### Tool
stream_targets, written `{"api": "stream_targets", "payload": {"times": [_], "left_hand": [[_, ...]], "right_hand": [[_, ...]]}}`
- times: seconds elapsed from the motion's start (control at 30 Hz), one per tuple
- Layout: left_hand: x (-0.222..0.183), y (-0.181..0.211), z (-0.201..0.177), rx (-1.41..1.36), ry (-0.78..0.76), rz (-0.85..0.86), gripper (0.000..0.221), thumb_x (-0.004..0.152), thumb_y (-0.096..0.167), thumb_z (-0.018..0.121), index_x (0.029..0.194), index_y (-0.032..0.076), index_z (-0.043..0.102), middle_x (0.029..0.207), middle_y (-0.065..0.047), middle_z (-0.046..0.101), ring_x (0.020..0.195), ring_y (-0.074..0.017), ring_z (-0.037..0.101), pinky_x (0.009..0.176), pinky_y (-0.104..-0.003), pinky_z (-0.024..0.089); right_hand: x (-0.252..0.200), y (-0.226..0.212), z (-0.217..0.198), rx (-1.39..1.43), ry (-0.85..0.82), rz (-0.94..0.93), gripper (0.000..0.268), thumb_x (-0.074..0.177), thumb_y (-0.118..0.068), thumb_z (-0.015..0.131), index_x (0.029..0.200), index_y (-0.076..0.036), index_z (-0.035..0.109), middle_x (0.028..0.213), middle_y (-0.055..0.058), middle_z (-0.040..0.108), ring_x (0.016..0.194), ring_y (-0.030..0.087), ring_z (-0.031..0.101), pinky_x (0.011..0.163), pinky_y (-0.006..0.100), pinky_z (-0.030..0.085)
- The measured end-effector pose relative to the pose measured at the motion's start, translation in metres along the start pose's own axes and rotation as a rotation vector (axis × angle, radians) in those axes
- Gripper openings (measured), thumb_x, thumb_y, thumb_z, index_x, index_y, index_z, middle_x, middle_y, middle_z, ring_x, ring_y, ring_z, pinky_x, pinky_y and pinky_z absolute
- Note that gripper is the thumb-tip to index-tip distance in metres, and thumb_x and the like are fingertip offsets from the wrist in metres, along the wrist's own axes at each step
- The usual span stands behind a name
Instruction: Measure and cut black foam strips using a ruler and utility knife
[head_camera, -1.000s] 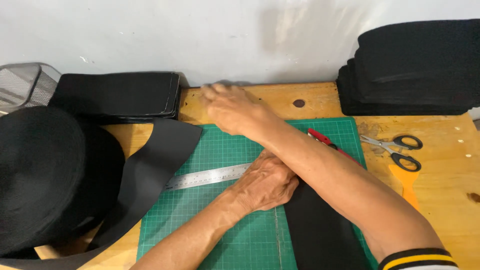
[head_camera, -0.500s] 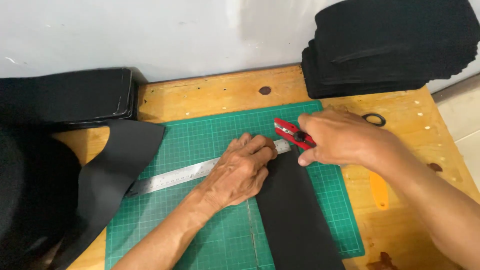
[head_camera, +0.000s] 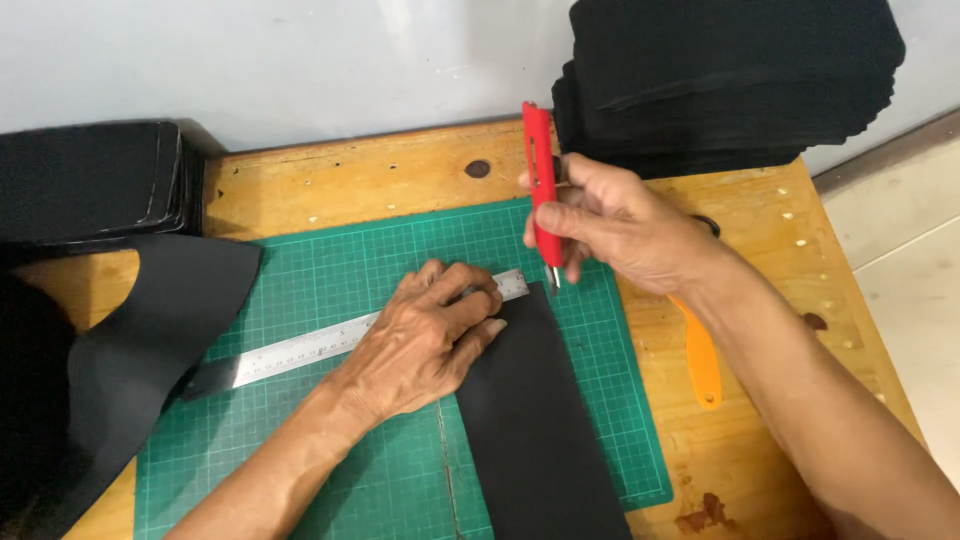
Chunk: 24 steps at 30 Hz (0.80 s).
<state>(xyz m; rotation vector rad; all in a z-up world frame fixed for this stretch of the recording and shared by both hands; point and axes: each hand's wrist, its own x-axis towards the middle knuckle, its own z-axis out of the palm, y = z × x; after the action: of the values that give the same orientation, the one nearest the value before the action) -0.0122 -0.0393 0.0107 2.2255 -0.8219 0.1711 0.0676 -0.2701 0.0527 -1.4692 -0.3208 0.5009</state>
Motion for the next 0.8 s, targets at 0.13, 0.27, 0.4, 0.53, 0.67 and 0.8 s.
{"api": "stream_targets", "payload": {"times": [0.13,0.27,0.4,0.53,0.67,0.8], "left_hand": [[0.001,0.001,-0.001,0.011,-0.012,-0.016,0.012,0.098,0.019,0.062,0.088,0.013,0.062,0.11,-0.004,0.061,0.088,-0.0301,0.055,0.074,-0.039,0.047],[0.0,-0.001,0.003,0.033,-0.013,-0.016,0.015,0.099,0.022,0.064,0.086,0.013,0.063,0.112,-0.003,0.062,0.086,-0.0287,0.054,0.075,-0.038,0.046],[0.002,-0.001,0.004,0.05,0.007,0.014,0.008,0.097,0.021,0.065,0.091,0.015,0.065,0.112,-0.002,0.061,0.084,-0.0265,0.053,0.073,-0.038,0.046],[0.004,0.003,0.0,0.072,0.006,0.019,0.007,0.098,0.019,0.064,0.101,0.015,0.069,0.112,-0.003,0.059,0.084,-0.0255,0.053,0.073,-0.037,0.046],[0.004,0.003,0.001,0.076,-0.021,0.004,0.01,0.099,0.019,0.063,0.102,0.014,0.071,0.114,-0.005,0.061,0.083,-0.0277,0.052,0.073,-0.038,0.045],[0.003,0.004,0.001,0.074,-0.042,-0.015,0.012,0.099,0.019,0.062,0.101,0.014,0.072,0.114,-0.005,0.06,0.083,-0.0271,0.052,0.073,-0.037,0.045]], "right_hand": [[0.014,0.048,-0.012,-0.01,-0.003,-0.046,0.038,0.1,-0.024,0.065,0.131,-0.002,0.058,0.098,0.011,0.069,0.069,0.016,0.071,0.049,0.026,0.064],[0.015,0.042,-0.008,-0.037,-0.065,-0.091,0.039,0.103,-0.023,0.06,0.132,0.002,0.055,0.097,0.014,0.066,0.072,0.017,0.068,0.049,0.025,0.063],[0.02,0.045,-0.009,-0.037,-0.077,-0.126,0.037,0.103,-0.025,0.06,0.128,0.001,0.054,0.094,0.012,0.064,0.07,0.015,0.067,0.048,0.024,0.062],[0.02,0.044,-0.008,-0.035,-0.076,-0.141,0.037,0.104,-0.025,0.06,0.129,0.001,0.053,0.094,0.012,0.064,0.071,0.016,0.067,0.049,0.025,0.063],[0.017,0.037,-0.006,-0.047,-0.096,-0.142,0.037,0.103,-0.024,0.061,0.129,0.0,0.052,0.097,0.012,0.064,0.075,0.017,0.067,0.053,0.026,0.064],[0.018,0.041,-0.008,-0.06,-0.109,-0.136,0.035,0.103,-0.025,0.061,0.127,-0.001,0.053,0.098,0.012,0.065,0.077,0.016,0.067,0.054,0.025,0.064]]}}
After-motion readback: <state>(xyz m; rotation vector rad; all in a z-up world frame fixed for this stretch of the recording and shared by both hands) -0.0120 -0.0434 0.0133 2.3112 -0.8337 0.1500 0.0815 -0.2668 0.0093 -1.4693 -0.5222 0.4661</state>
